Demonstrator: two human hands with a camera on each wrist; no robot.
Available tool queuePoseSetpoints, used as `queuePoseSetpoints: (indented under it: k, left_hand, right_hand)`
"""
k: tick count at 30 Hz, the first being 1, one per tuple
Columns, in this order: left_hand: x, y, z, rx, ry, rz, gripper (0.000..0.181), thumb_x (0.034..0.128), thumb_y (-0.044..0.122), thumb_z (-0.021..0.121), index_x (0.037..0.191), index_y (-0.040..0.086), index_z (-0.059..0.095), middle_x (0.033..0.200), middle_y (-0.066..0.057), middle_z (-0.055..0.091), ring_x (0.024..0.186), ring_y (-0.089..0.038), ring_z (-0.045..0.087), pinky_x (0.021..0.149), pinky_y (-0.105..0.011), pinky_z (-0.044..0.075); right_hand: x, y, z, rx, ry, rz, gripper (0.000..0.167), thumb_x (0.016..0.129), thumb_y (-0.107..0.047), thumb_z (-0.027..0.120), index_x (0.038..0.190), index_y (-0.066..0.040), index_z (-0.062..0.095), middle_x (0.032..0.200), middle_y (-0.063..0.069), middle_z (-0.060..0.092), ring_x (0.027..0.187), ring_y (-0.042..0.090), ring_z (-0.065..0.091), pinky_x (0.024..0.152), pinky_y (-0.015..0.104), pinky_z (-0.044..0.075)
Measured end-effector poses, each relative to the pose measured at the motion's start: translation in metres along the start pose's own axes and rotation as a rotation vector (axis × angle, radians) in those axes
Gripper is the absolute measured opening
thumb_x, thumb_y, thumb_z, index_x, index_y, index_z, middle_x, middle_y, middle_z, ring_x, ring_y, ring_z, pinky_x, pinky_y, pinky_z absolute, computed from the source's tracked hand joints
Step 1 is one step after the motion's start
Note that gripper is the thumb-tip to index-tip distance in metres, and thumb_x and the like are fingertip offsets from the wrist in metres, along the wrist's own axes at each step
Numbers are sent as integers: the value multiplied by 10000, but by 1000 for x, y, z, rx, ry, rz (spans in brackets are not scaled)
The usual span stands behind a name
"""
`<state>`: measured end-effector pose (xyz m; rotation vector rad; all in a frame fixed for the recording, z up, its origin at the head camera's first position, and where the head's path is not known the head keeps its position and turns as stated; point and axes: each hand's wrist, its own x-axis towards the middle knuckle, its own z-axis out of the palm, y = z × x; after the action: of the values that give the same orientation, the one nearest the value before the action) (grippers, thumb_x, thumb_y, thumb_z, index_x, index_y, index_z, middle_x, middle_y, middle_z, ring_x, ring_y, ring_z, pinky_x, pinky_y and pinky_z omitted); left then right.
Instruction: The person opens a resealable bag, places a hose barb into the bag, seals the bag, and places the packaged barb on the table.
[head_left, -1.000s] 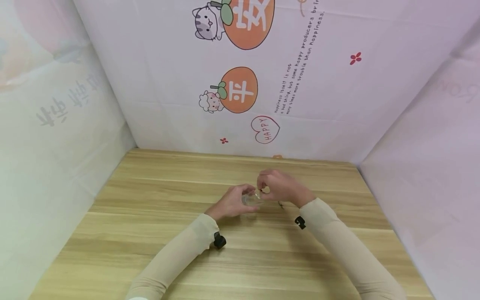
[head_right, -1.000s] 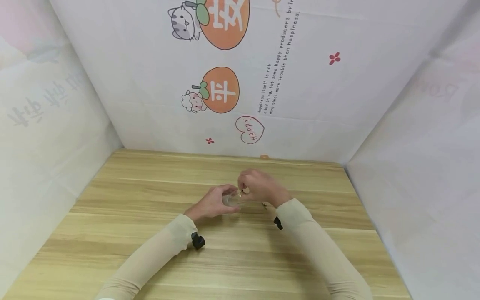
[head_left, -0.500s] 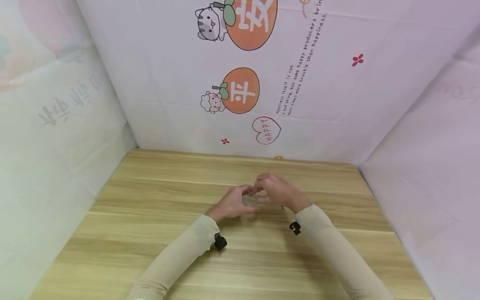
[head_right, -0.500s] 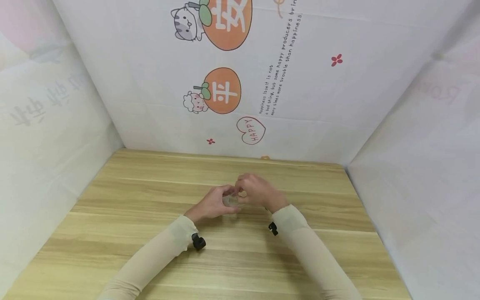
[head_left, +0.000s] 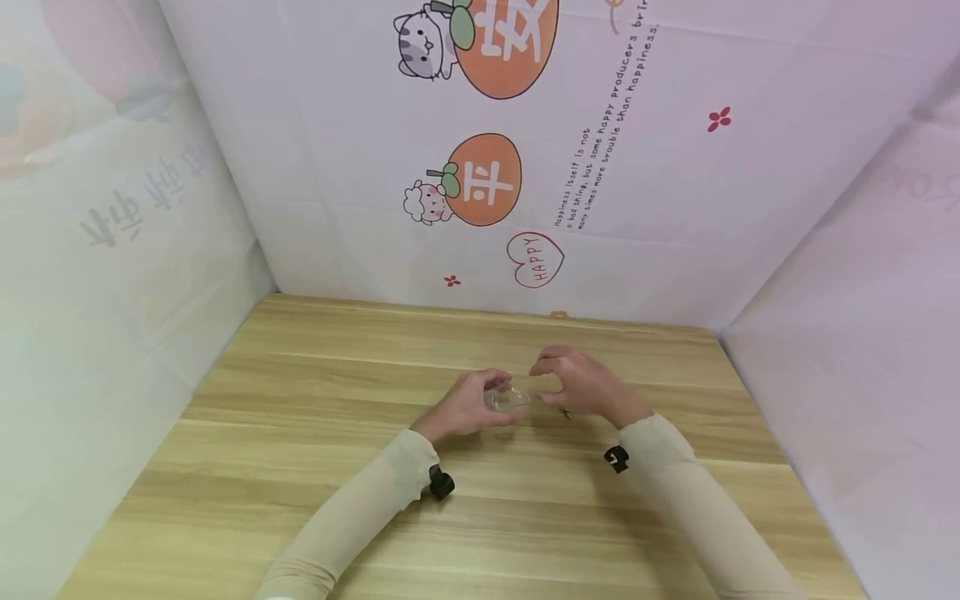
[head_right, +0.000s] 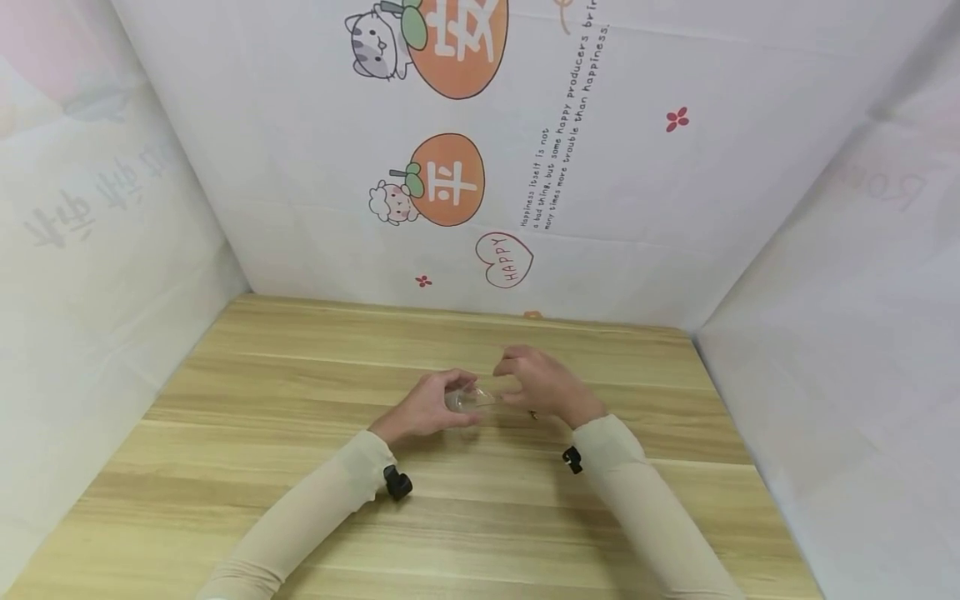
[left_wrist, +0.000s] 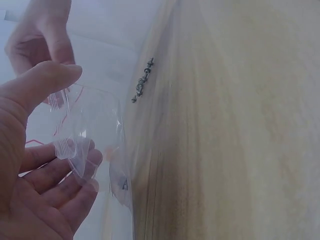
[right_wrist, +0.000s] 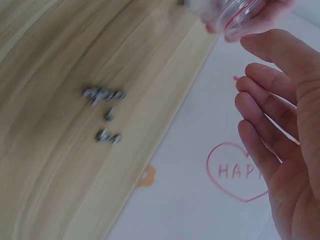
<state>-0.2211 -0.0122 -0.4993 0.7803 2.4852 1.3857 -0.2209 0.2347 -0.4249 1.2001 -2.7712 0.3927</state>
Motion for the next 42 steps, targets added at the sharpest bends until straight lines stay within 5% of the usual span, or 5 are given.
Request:
queuePoseSetpoints:
  k: [18, 32, 42]
  left_hand:
    - [-1, 4, 0, 5, -2, -4, 736, 844, 306, 904, 1448, 25, 589, 1377, -102, 695, 1322, -294, 636, 1163, -446, 506]
    - [-2, 5, 0, 5, -7, -18, 730, 848, 289, 901, 1454, 35, 584, 1382, -93, 693, 1319, -285, 635, 1167, -440, 503]
    - [-2, 4, -1, -3, -13, -28, 726, 860, 285, 892, 1464, 36, 576, 1393, -84, 689, 1324, -271, 632, 1165, -429, 504]
  right_hand:
    - [-36, 45, 7, 78, -80, 173, 324, 893, -129, 831, 1173, 20, 765, 1142, 156, 756, 1066, 338, 715, 964, 502, 607]
    - [-28, 79, 16, 44, -142, 264, 297, 932, -123, 805, 1180, 30, 751, 1178, 182, 755, 1057, 307, 731, 939, 441, 627]
    - [-18, 82, 27, 124, -127, 302, 143, 952, -118, 777, 1060, -30, 810, 1076, 109, 770, 1009, 264, 712, 917, 448, 625]
